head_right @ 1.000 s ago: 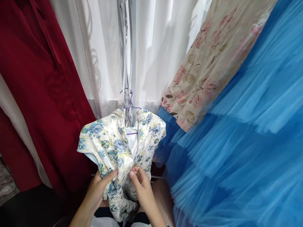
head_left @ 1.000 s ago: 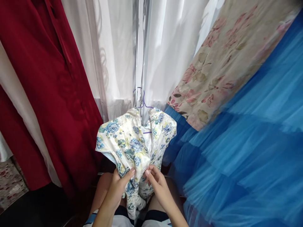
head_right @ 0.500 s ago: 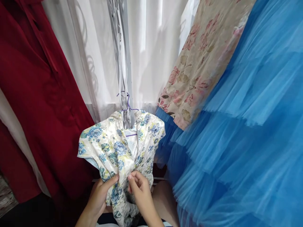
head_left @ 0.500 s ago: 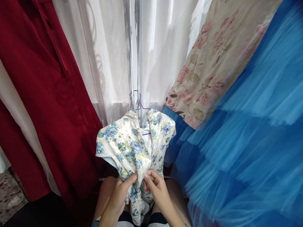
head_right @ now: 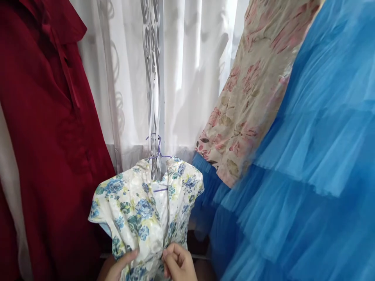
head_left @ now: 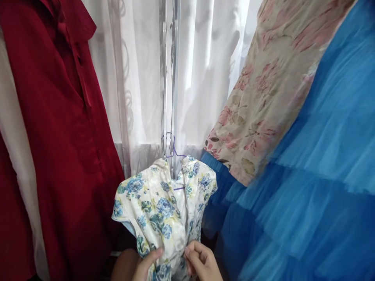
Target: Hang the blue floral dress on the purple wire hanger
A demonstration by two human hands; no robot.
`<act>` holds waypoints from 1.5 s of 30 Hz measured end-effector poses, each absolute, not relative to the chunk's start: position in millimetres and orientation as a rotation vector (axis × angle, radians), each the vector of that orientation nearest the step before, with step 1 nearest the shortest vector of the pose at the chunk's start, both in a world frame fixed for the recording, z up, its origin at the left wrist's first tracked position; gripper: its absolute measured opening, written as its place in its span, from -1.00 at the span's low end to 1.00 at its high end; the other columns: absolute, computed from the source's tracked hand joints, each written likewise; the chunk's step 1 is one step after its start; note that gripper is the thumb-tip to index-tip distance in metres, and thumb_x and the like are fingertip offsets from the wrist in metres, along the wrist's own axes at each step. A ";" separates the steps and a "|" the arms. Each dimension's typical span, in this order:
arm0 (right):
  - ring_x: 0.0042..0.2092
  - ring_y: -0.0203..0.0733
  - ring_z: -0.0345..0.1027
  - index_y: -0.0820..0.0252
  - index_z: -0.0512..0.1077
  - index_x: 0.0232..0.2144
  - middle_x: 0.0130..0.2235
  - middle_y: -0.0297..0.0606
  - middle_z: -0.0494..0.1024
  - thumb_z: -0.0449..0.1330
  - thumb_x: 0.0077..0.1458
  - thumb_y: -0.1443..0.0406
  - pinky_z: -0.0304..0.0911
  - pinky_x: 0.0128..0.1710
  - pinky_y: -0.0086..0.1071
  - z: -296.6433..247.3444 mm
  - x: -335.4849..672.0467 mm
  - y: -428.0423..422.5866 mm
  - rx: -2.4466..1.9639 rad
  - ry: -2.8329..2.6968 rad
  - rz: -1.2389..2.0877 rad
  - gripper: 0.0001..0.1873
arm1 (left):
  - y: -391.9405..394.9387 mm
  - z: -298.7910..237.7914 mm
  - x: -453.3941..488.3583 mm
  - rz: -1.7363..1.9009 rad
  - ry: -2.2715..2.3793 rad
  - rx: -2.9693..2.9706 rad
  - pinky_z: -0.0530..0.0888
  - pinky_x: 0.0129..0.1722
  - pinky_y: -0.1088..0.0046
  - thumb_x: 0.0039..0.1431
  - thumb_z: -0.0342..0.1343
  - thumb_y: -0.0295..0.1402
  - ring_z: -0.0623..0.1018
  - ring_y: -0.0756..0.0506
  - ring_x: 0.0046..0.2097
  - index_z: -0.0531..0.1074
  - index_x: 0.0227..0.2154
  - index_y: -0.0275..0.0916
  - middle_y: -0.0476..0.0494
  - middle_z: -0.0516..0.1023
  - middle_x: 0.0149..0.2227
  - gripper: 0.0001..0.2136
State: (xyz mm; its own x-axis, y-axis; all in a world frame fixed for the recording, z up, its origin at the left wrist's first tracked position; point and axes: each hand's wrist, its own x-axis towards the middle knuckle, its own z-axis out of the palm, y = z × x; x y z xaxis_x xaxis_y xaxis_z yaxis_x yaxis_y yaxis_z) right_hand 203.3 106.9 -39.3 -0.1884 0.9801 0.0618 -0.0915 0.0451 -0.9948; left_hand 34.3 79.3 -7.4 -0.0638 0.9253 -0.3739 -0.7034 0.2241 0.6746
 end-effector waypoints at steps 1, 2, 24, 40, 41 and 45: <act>-0.59 -0.37 0.04 0.17 0.23 -0.58 -0.66 -0.39 0.30 0.20 0.07 -0.15 -0.09 -0.53 -0.44 -36.2 201.7 103.6 -1.007 -1.312 1.330 -0.45 | 77.3 -7.3 28.0 1.355 0.912 0.291 0.50 0.03 0.06 -0.06 0.34 -0.35 0.60 -0.39 -0.03 0.53 -0.07 -0.39 -0.30 0.66 -0.27 -0.57; -0.58 -0.37 0.05 0.16 0.22 -0.60 -0.66 -0.40 0.29 0.21 0.08 -0.12 -0.07 -0.52 -0.43 -32.6 199.5 99.6 -1.008 -1.311 1.314 -0.46 | 75.5 -7.0 20.8 1.351 0.920 0.272 0.50 0.02 0.08 -0.04 0.33 -0.37 0.61 -0.38 -0.03 0.51 -0.06 -0.39 -0.30 0.66 -0.25 -0.56; -0.58 -0.39 0.06 0.20 0.28 -0.55 -0.65 -0.43 0.28 0.20 0.18 0.03 -0.02 -0.53 -0.46 -30.0 179.6 73.5 -0.890 -1.329 1.408 -0.57 | 65.9 -39.3 39.6 1.338 1.239 1.593 0.49 -0.05 0.36 0.12 0.17 -0.36 0.58 -0.20 -0.07 0.49 -0.07 -0.25 -0.20 0.61 -0.12 -0.71; -0.70 -0.44 0.02 0.27 0.43 -0.46 -0.72 -0.43 0.33 0.26 0.09 0.00 -0.13 -0.62 -0.51 -27.4 174.8 70.9 -0.852 -1.095 1.669 -0.59 | 62.7 -45.4 30.8 1.317 1.258 1.855 0.36 -0.32 0.54 0.30 0.03 -0.33 0.46 -0.03 -0.37 0.32 -0.48 -0.25 -0.05 0.44 -0.46 -0.78; -0.70 -0.45 0.02 0.27 0.43 -0.46 -0.72 -0.43 0.33 0.27 0.09 0.00 -0.13 -0.61 -0.51 -25.6 174.7 68.8 -0.849 -1.088 1.685 -0.59 | 59.8 -42.6 29.9 1.308 1.274 1.868 0.36 -0.31 0.54 0.30 0.02 -0.33 0.46 -0.03 -0.36 0.31 -0.48 -0.25 -0.05 0.45 -0.45 -0.78; -0.68 -0.45 0.00 0.27 0.45 -0.44 -0.72 -0.45 0.31 0.28 0.09 0.01 -0.13 -0.59 -0.50 -22.1 173.0 62.8 -0.819 -1.063 1.714 -0.60 | 48.8 -36.5 27.5 1.275 1.311 1.868 0.36 -0.29 0.52 0.31 -0.01 -0.35 0.48 -0.05 -0.35 0.30 -0.49 -0.23 -0.07 0.45 -0.45 -0.77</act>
State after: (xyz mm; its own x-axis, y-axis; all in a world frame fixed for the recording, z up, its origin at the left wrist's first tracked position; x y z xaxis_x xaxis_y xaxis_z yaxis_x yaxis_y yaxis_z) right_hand 173.0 62.8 -22.1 -0.3474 0.9355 -0.0640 -0.3589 -0.1957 -0.9126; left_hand 27.5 48.8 -36.5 0.0875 0.9135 0.3974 0.4224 -0.3953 0.8157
